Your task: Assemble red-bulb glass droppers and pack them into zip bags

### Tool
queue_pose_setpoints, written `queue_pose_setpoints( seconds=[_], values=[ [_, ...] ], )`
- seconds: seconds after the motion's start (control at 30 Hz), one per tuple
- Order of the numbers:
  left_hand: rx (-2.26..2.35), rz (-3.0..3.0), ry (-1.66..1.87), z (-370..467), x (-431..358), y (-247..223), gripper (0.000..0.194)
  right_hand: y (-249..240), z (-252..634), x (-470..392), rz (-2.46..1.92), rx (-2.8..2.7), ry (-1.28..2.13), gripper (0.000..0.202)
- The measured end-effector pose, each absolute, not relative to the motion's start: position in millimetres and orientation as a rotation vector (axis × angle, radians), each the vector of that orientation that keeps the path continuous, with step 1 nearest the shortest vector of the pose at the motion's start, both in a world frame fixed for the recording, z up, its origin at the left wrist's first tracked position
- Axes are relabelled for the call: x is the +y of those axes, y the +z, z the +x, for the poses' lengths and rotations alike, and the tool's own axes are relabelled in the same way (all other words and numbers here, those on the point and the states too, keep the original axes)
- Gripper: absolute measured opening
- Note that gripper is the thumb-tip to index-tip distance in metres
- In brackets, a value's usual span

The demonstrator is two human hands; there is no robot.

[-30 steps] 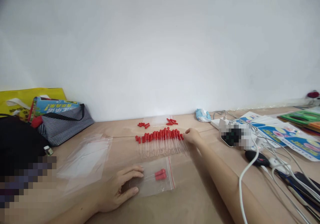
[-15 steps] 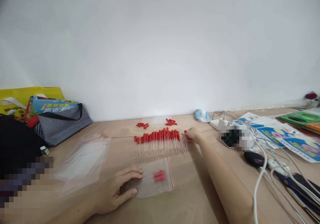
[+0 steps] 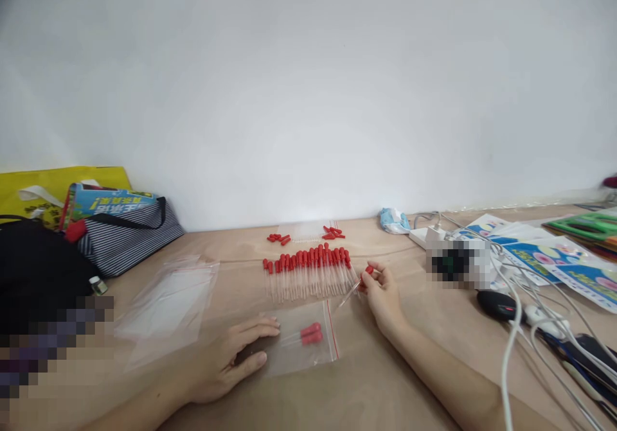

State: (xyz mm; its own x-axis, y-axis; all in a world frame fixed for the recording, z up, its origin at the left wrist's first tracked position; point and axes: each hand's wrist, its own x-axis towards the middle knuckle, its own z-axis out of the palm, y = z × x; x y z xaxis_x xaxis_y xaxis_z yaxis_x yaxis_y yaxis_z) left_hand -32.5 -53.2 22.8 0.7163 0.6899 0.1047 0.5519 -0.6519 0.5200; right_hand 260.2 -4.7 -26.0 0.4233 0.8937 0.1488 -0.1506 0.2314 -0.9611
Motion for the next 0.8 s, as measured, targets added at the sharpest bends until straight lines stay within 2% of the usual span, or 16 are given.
queue_pose_setpoints(
  seconds=[0.27, 0.6, 0.8],
  values=[
    [0.957, 2.485, 0.380, -33.6, -53.8, 22.7, 0.038, -28.0, 234.6, -30.0, -1.078, -0.839, 0.930, 0.039],
    [0.994, 2.471, 0.383, -35.5, -54.3, 18.9, 0.044, -31.6, 225.1, -42.6, -1.156, -1.524, 0.987, 0.032],
    [1.001, 2.477, 0.391, -35.3, -55.0, 19.2, 0.044, -28.8, 225.9, -43.0, -1.080, -1.679, 1.035, 0.031]
  ],
)
